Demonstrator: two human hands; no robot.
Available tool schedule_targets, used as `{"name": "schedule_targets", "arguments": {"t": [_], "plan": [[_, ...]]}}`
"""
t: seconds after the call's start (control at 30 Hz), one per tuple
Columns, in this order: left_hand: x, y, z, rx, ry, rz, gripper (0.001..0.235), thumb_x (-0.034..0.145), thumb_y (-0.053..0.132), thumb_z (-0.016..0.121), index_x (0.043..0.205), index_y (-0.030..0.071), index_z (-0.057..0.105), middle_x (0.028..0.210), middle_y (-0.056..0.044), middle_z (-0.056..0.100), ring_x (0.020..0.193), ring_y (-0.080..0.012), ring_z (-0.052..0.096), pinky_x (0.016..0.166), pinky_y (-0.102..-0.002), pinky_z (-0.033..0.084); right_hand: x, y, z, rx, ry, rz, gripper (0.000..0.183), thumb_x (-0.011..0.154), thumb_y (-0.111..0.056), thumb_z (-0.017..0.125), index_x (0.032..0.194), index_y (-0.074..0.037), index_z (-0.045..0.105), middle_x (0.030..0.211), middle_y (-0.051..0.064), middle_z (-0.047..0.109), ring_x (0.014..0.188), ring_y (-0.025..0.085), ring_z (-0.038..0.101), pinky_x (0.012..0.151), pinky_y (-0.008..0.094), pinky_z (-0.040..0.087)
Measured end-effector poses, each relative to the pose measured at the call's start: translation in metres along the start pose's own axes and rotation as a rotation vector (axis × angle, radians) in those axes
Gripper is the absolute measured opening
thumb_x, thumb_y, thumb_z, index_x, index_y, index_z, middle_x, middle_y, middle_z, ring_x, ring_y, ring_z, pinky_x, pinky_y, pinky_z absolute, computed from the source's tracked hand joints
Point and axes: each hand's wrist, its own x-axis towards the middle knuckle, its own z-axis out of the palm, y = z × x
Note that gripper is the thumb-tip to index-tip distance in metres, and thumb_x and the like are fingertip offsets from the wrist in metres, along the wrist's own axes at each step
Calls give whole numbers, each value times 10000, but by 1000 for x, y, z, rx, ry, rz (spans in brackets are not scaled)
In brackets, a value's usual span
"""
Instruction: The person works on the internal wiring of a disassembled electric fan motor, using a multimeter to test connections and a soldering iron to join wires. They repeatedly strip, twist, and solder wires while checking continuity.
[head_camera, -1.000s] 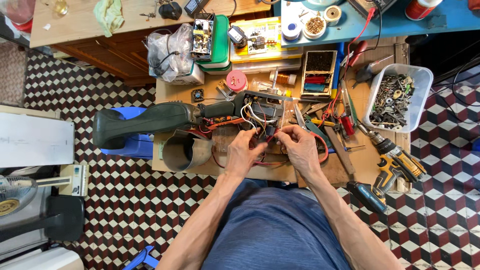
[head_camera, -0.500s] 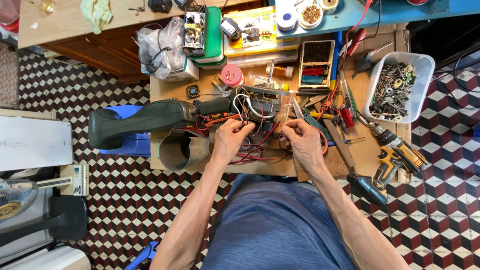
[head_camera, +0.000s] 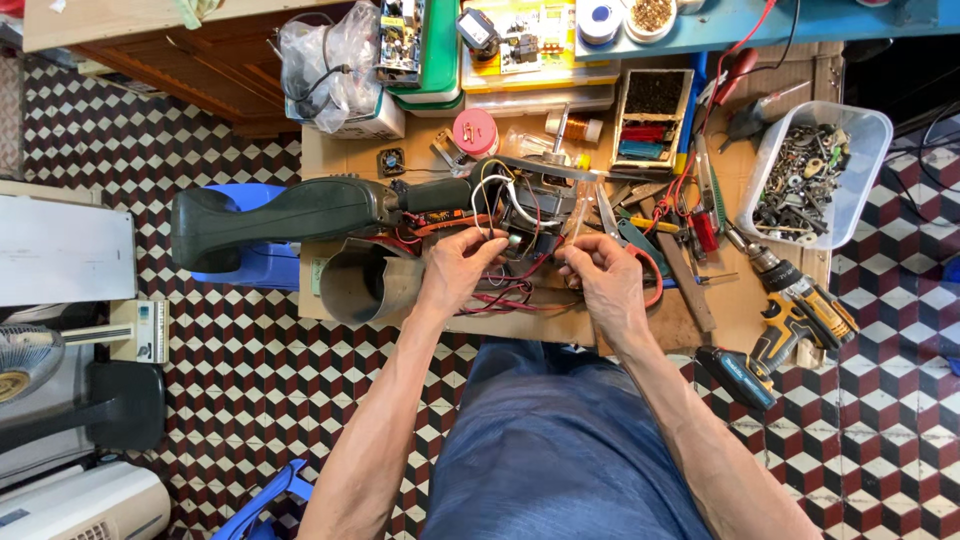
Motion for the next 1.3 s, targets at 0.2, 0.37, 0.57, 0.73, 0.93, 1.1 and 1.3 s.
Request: {"name": "schedule_targets", "arguments": {"t": [0.2, 0.37, 0.57, 0.73, 0.93, 1.1, 1.3], "plan": [[-6, -6, 7, 61, 56, 62, 243, 920, 196, 749, 1118, 62, 796, 942, -27, 782, 830, -51, 682, 721, -216, 536, -3, 10, 15, 111, 36, -38, 187, 1009, -146, 636, 1113, 8, 656, 1083, 88, 760, 869, 86, 676, 747, 228, 525], [-5, -6, 12, 154, 66, 144, 247, 891, 210, 788, 1110, 97, 807, 928, -50, 760, 803, -82, 671, 683, -247, 517, -5, 8, 31, 201, 27, -75, 183, 1023, -134, 617, 1139, 3, 651, 1127, 95, 751, 896, 99, 671, 775, 238, 524], [5, -1, 16, 200, 4, 233, 255, 881, 227, 792, 1097, 93, 804, 940, -65, 770, 817, -114, 714, 696, -257, 543, -7, 6, 36, 36, 80, -109, 180, 1015, -141, 602, 1127, -11, 656, 1111, 84, 750, 937, 90, 684, 789, 243, 531], [8, 3, 22, 298, 52, 186, 268, 860, 239, 806, 1089, 99, 807, 938, -95, 761, 799, -160, 733, 678, -289, 547, 8, 6, 32, 84, 137, -73, 163, 1022, -149, 608, 1115, -19, 646, 1048, 71, 757, 883, 89, 666, 784, 233, 519], [13, 3, 28, 233, 92, 158, 292, 832, 250, 830, 1064, 75, 798, 972, -88, 781, 852, -148, 760, 733, -278, 585, 22, 8, 35, 117, 60, -43, 165, 1024, -147, 615, 1109, -12, 655, 993, 25, 748, 841, 54, 616, 751, 221, 482], [19, -2, 33, 136, 95, 67, 308, 826, 261, 832, 1045, 47, 799, 932, -87, 802, 824, -135, 752, 717, -254, 580, 21, 0, 32, 11, -11, -101, 178, 1030, -157, 612, 1136, -20, 649, 965, 22, 724, 815, 47, 593, 736, 215, 482], [19, -3, 34, 128, 158, 121, 306, 838, 268, 832, 1006, 14, 798, 881, -58, 774, 780, -99, 720, 692, -252, 563, 9, -35, 21, -330, 95, -168, 207, 999, -172, 657, 1122, -14, 709, 905, 40, 728, 760, 69, 596, 659, 241, 482]]}}
